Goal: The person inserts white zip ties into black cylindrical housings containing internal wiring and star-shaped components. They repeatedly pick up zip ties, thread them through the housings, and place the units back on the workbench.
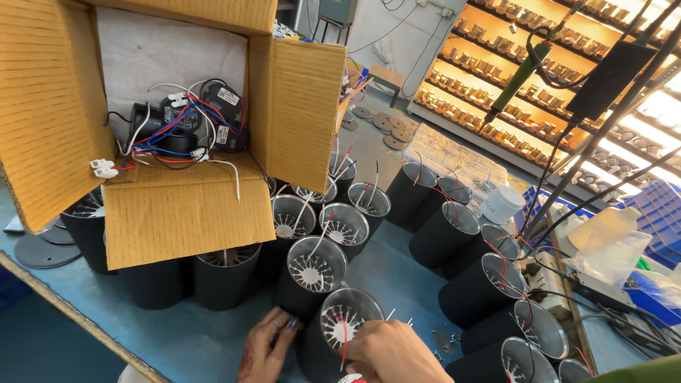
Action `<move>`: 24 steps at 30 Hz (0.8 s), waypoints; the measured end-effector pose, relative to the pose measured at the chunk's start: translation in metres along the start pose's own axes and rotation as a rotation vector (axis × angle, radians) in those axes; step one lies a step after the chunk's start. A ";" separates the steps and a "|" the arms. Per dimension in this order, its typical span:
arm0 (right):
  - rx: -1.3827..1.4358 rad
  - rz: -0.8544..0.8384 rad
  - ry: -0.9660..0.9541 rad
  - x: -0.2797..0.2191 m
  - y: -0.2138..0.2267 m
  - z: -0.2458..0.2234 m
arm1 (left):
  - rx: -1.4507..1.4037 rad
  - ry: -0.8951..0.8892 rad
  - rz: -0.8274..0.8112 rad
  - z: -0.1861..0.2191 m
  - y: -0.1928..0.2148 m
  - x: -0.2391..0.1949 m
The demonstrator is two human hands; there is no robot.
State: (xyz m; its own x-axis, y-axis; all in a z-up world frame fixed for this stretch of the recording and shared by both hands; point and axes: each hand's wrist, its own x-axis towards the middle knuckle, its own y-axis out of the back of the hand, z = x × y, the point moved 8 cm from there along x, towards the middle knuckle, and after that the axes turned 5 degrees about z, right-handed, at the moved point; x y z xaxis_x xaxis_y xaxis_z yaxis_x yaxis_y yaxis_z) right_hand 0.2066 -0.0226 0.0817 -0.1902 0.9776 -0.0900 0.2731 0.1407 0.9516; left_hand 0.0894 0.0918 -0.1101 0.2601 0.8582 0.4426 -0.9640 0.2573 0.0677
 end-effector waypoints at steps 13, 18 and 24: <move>0.021 0.061 0.063 -0.003 -0.002 -0.005 | 0.385 -0.303 -0.308 -0.008 -0.034 0.031; 0.024 0.121 0.057 0.002 0.006 -0.014 | 0.037 0.283 -0.315 -0.012 -0.040 0.066; 0.025 0.373 0.133 0.010 0.029 -0.026 | -0.492 0.031 -0.152 0.065 -0.011 0.026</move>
State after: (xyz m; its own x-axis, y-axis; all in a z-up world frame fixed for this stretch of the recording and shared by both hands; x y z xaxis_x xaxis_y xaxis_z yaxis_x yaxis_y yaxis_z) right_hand 0.1884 -0.0131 0.1160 -0.1933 0.9340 0.3005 0.3689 -0.2147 0.9044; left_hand 0.1034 0.0818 -0.0411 0.4040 0.8056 0.4334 -0.7765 0.5525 -0.3030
